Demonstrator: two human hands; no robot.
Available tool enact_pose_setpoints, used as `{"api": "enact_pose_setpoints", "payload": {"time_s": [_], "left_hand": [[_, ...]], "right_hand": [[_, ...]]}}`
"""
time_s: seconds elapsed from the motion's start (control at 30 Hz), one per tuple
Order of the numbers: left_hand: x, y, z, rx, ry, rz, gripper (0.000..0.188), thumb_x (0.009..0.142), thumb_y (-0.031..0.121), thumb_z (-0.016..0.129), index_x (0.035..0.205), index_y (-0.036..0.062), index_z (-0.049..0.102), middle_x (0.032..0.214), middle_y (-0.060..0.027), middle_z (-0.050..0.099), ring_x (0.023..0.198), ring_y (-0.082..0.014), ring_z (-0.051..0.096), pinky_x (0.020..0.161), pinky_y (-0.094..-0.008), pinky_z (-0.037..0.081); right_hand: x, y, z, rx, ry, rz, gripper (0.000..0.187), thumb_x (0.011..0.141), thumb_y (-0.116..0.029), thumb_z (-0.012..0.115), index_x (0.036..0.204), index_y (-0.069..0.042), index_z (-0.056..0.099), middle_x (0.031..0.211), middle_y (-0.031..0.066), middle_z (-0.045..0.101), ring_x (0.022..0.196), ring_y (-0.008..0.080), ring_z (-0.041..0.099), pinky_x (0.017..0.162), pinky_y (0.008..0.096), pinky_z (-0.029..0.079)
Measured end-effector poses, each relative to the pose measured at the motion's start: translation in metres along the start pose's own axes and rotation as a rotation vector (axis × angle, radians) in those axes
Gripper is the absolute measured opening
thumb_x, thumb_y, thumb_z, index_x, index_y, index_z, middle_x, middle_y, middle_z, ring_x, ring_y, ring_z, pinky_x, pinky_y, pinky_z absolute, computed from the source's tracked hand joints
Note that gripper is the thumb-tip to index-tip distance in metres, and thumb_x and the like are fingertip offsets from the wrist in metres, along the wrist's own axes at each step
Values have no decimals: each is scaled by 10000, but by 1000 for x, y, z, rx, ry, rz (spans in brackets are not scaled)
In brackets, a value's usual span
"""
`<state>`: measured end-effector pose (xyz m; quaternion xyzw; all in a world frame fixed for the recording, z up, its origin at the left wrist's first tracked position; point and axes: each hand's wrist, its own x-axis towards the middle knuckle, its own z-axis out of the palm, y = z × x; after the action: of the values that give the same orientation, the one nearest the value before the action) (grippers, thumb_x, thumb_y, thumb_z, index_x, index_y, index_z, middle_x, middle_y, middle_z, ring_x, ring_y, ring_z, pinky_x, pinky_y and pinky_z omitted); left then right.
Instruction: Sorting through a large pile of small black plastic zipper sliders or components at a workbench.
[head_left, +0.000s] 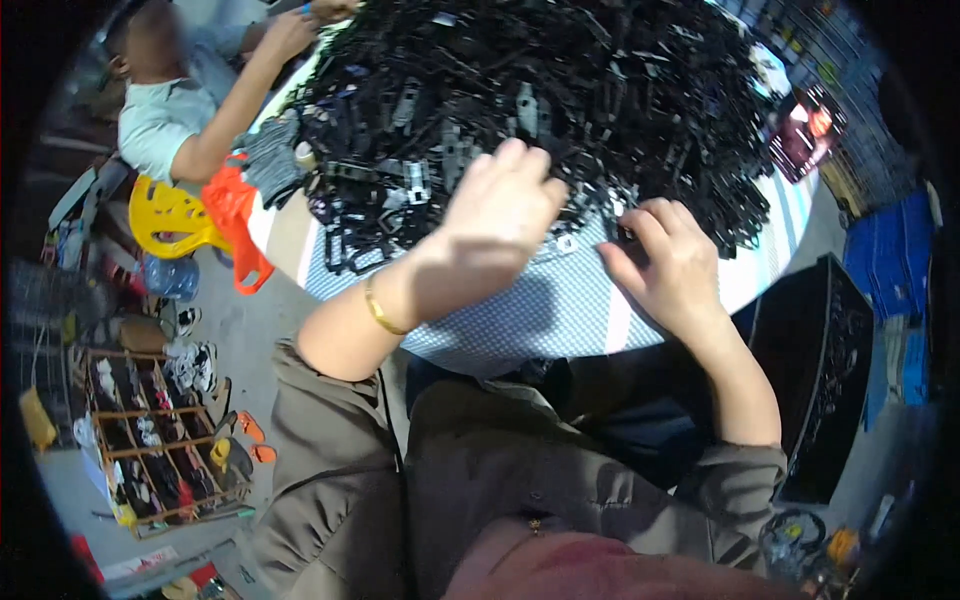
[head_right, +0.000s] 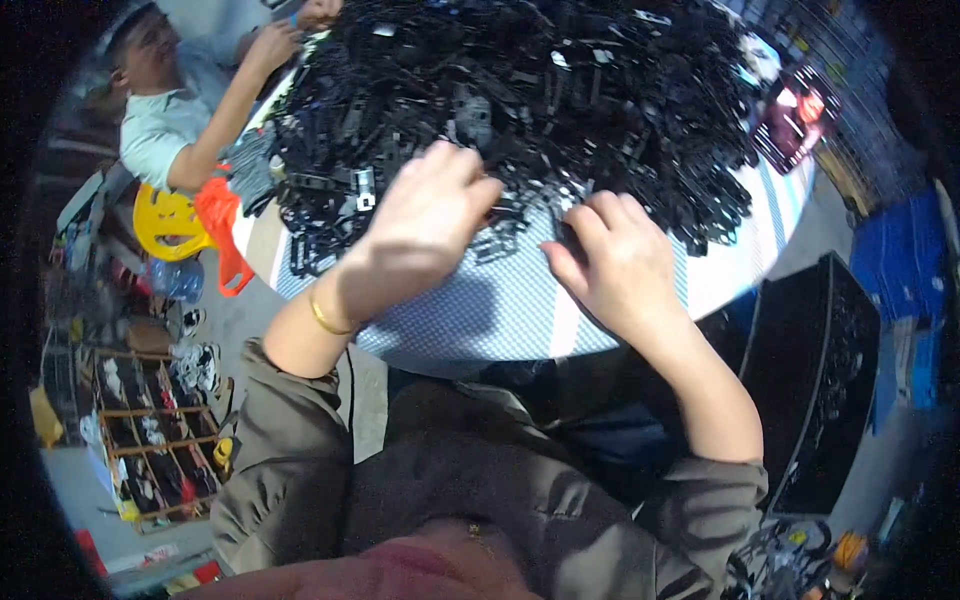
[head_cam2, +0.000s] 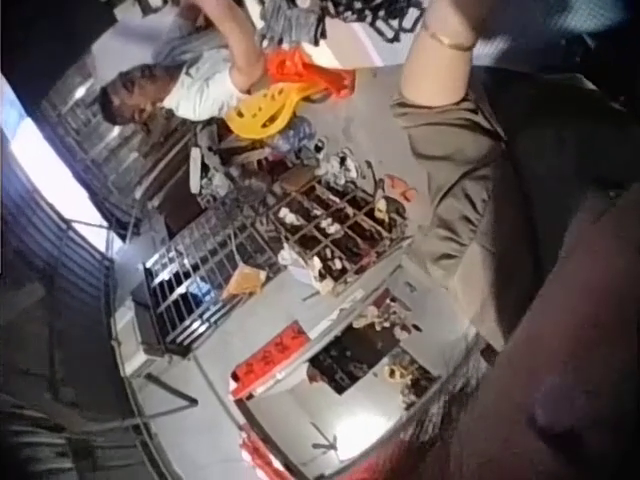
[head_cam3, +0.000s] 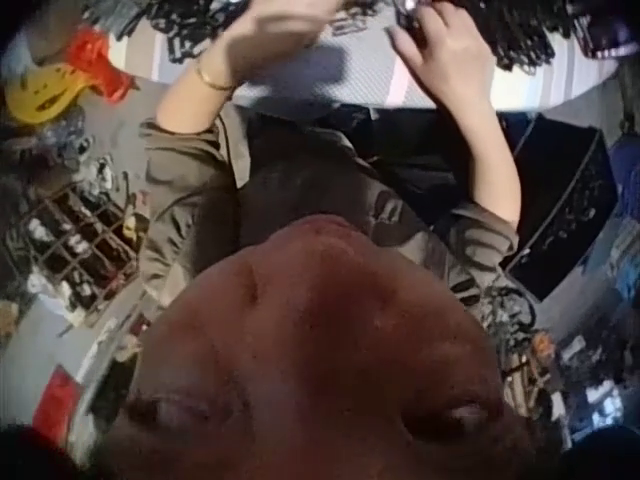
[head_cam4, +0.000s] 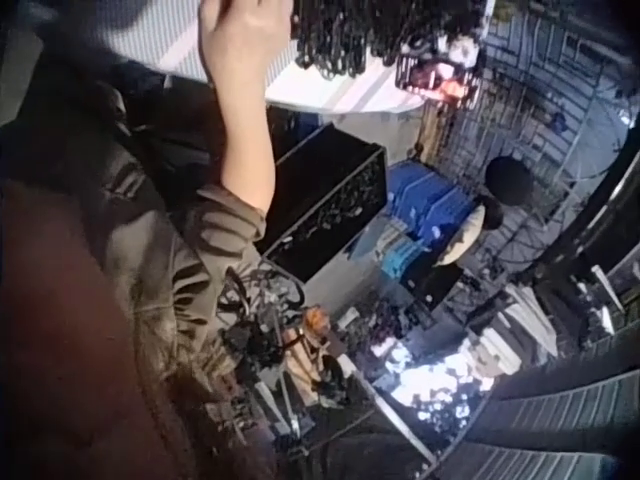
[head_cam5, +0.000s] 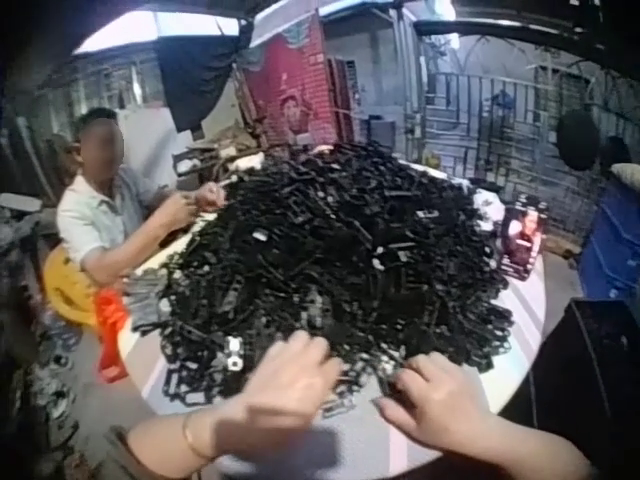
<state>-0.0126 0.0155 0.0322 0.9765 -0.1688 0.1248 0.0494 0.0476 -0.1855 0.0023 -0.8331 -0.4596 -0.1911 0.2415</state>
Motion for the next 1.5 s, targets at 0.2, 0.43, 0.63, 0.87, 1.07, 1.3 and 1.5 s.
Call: {"api": "enact_pose_setpoints", "payload": {"time_s": [0.2,0.43,0.63,0.87,1.07,1.3,1.5], "left_hand": [[-3,7,-4,-60,-39,-48,240,796,114,471,984,41,601,903,-93,530,901,-253,484,789,-362,377],[7,8,-4,-308,358,-81,198,781,32,554,977,12,536,814,-150,565,781,-311,544,710,-397,437],[11,14,-6,-972,172,-289,251,858,18,474,1109,1,470,818,15,497,716,-37,453,633,-194,401],[15,15,5,-1346,-99,-413,168,851,146,600,943,7,582,630,49,494,529,-21,408,472,-173,319],[12,19,8,-1407,-215,-460,141,861,158,588,887,23,556,630,32,482,536,-31,426,482,-179,337],[12,21,15,-914,247,-242,135,878,154,549,867,20,542,664,30,496,562,-41,446,518,-186,357],[11,21,22,-1044,271,-370,154,879,161,545,819,19,550,627,27,488,520,-32,429,468,-198,351]], "right_hand": [[-7,-4,-5,106,4,7,139,680,-3,633,796,4,556,886,136,586,766,289,590,667,343,483],[-8,9,-5,586,-46,294,100,815,-28,562,901,22,553,861,81,592,730,129,567,629,226,452],[-2,14,-7,1423,-145,747,231,903,-148,516,1067,11,544,831,86,617,633,92,551,587,213,466],[-4,5,-11,1558,-284,758,240,910,-159,510,1078,10,534,853,105,630,581,93,557,551,202,475],[-7,9,0,1538,-59,738,213,857,-79,585,1045,-9,516,792,56,603,664,103,600,589,211,501],[-3,5,-3,1649,28,714,178,826,-33,611,985,-3,536,861,94,625,702,131,614,666,232,515],[-4,6,-5,720,271,264,130,717,16,691,788,24,583,1008,116,576,837,125,568,706,223,473]]}}
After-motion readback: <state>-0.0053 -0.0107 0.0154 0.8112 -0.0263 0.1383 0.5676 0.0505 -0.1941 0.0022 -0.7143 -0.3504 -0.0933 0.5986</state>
